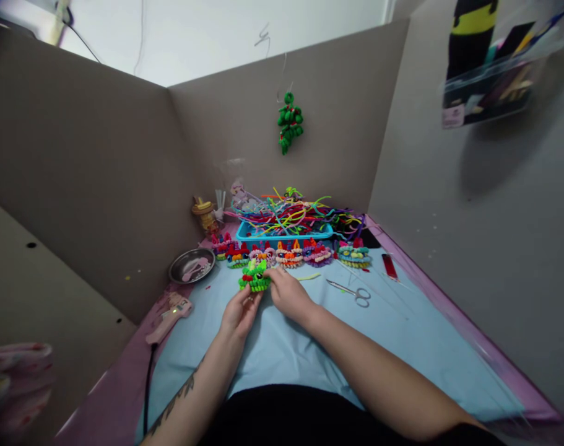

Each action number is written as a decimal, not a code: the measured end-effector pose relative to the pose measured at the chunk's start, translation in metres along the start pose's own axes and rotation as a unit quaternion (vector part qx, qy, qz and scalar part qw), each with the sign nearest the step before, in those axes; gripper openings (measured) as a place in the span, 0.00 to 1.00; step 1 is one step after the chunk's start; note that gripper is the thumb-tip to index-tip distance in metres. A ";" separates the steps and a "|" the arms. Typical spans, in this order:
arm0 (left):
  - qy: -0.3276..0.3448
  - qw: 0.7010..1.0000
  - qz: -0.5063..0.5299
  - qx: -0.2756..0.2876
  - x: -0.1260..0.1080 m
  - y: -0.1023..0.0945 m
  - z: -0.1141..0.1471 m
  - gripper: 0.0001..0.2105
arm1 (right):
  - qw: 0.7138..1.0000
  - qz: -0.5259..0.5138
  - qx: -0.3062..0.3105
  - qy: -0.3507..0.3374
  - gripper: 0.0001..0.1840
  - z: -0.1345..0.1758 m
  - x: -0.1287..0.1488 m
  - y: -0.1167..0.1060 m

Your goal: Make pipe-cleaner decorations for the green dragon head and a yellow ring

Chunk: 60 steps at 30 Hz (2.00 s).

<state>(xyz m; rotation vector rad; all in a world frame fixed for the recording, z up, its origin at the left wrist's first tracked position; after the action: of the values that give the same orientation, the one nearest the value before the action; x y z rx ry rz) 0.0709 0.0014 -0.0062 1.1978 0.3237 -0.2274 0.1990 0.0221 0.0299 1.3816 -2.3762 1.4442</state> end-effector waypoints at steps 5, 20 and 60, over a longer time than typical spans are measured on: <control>0.012 1.000 -0.014 0.012 0.000 0.000 0.000 0.08 | 0.999 -0.038 -0.015 0.025 0.17 0.000 0.000 0.004; 0.018 0.999 -0.022 0.037 0.000 -0.005 -0.004 0.08 | 1.000 -0.017 -0.005 0.025 0.18 0.002 -0.001 0.004; 0.008 1.000 -0.002 0.019 -0.003 -0.002 -0.002 0.08 | 0.999 -0.034 -0.017 0.021 0.14 0.001 -0.003 0.007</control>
<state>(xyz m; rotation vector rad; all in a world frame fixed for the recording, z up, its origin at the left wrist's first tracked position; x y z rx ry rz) 0.0677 0.0026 -0.0072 1.2366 0.3368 -0.2292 0.1960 0.0241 0.0227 1.3948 -2.2938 1.3941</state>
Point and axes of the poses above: each hand's wrist, its own z-axis away from the middle knuckle, its own y-axis out of the palm, x = y × z, the point moved 4 cm from there along -z, towards the middle knuckle, and after that the axes turned 11 degrees about z, right-handed, at the moved point
